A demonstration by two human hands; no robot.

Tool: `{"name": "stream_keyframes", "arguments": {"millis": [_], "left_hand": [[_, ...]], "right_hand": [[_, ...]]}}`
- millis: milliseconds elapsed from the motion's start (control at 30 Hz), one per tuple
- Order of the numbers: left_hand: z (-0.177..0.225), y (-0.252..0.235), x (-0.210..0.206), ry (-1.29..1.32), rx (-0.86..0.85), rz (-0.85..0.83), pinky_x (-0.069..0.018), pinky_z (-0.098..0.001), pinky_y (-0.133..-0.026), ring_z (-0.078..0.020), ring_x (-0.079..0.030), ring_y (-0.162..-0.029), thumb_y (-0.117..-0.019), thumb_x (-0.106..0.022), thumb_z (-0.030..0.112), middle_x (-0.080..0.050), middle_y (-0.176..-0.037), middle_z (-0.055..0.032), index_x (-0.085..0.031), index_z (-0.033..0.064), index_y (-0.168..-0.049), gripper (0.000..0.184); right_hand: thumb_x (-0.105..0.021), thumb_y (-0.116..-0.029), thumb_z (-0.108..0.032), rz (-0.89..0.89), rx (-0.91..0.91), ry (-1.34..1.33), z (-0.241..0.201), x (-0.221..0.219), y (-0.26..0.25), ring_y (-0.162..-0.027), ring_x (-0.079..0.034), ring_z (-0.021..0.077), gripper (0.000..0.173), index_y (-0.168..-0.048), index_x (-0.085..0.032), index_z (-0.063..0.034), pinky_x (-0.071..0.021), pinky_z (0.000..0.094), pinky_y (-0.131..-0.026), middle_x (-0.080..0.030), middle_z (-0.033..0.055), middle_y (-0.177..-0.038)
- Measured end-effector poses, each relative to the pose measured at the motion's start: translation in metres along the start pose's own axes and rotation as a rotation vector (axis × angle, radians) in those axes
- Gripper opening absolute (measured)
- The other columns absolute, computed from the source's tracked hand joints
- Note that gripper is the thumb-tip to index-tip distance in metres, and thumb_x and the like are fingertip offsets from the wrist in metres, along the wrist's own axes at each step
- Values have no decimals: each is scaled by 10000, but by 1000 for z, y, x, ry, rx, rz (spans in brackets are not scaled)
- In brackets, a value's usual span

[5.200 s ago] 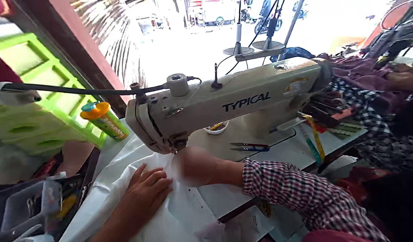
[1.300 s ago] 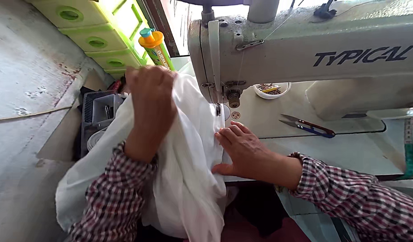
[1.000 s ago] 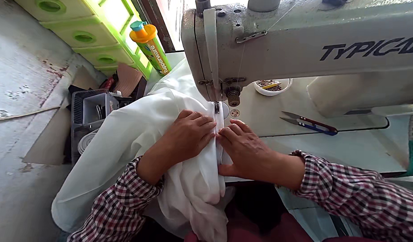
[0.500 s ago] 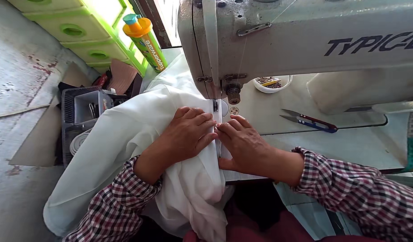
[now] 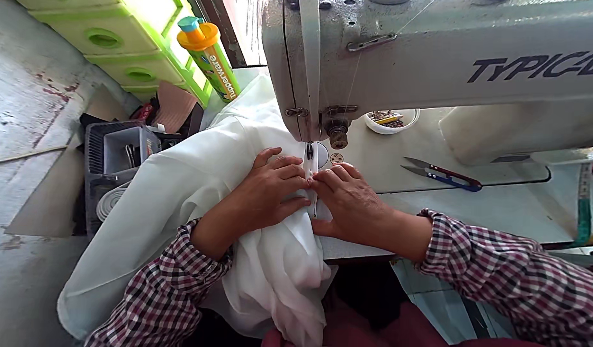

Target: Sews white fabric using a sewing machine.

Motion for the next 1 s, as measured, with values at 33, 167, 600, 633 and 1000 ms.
{"name": "stream_keyframes", "arguments": {"millis": [33,167,600,633,1000], "left_hand": [[0,0,0,-4,4,-1,-294,-606,-1141,-252,-621,-1231,-943,-609,390,-746,-1078,-20,-794,156,-988,301],[2,0,1,-24,9,-14,-284,-620,-1144,-271,-607,-1257,-952,-595,394,-744,-1115,-32,-795,146,-1000,323],[61,10,-12,-197,219,-12,-331,-666,-1106,-358,-636,-1228,-1012,-464,308,-739,-1141,-144,-770,37,-988,410],[60,11,-13,-199,219,-6,-317,-662,-1114,-357,-623,-1245,-1007,-479,334,-734,-1151,-139,-761,43,-1013,405],[41,23,-17,-85,128,-3,-221,-695,-1140,-353,-536,-1326,-1018,-463,349,-687,-1236,-109,-715,119,-1260,419]], "right_hand": [[-645,-850,-577,7,1,1,0,-1,0,-1048,-638,274,599,-1122,-738,-52,-444,446,-993,-697,108,-1082],[-632,-867,-569,4,0,5,1,-1,-1,-1049,-640,276,594,-1138,-736,-51,-439,450,-1005,-696,111,-1079],[-772,-841,-345,-116,-63,-171,11,10,-11,-1060,-645,344,419,-1089,-720,-12,-494,495,-921,-683,162,-1054],[-767,-861,-321,-122,-58,-187,13,10,-12,-1053,-643,340,384,-1088,-721,-15,-500,490,-904,-679,157,-1052],[-552,-1010,-133,-79,-27,-280,29,10,-20,-979,-665,289,211,-1079,-737,-57,-531,453,-830,-682,114,-998]]}}
Point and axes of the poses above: each hand's wrist, its own y-axis away from the middle knuckle, its own x-axis out of the back of the hand, z = x × y, the point moved 1 cm from there along -y, towards the middle knuckle
